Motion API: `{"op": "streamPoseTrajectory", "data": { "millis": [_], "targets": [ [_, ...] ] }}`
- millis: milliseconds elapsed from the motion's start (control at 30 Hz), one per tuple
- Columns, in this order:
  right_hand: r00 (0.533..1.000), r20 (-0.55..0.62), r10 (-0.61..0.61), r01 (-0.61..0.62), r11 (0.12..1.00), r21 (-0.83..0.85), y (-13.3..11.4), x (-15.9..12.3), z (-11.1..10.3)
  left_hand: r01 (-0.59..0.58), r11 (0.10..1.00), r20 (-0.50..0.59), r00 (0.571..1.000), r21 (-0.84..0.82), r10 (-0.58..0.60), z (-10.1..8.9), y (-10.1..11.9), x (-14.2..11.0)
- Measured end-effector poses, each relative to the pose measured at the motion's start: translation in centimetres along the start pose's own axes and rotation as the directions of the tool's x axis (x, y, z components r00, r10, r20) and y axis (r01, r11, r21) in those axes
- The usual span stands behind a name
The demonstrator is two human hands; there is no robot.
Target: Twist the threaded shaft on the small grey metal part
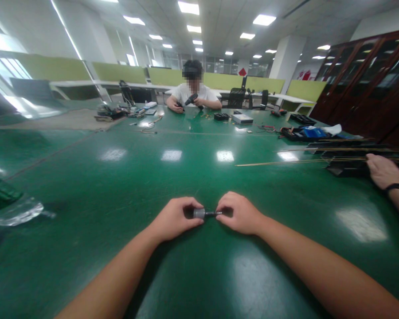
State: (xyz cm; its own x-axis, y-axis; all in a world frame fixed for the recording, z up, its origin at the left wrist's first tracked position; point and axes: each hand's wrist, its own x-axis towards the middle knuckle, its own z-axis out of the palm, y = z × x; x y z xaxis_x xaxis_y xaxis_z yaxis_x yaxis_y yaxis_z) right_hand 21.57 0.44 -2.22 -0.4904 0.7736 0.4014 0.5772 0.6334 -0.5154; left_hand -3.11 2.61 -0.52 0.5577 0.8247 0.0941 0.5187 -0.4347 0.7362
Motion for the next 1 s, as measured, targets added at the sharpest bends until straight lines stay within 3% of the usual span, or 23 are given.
{"op": "streamPoseTrajectory", "data": {
  "millis": [1000],
  "targets": [
    [1.000, 0.021, -0.009, 0.009, 1.000, -0.002, 0.43, -0.17, -0.30, 0.012, 1.000, 0.009, 1.000, -0.025, -0.012, -0.01, 0.03, 0.03]
  ]
}}
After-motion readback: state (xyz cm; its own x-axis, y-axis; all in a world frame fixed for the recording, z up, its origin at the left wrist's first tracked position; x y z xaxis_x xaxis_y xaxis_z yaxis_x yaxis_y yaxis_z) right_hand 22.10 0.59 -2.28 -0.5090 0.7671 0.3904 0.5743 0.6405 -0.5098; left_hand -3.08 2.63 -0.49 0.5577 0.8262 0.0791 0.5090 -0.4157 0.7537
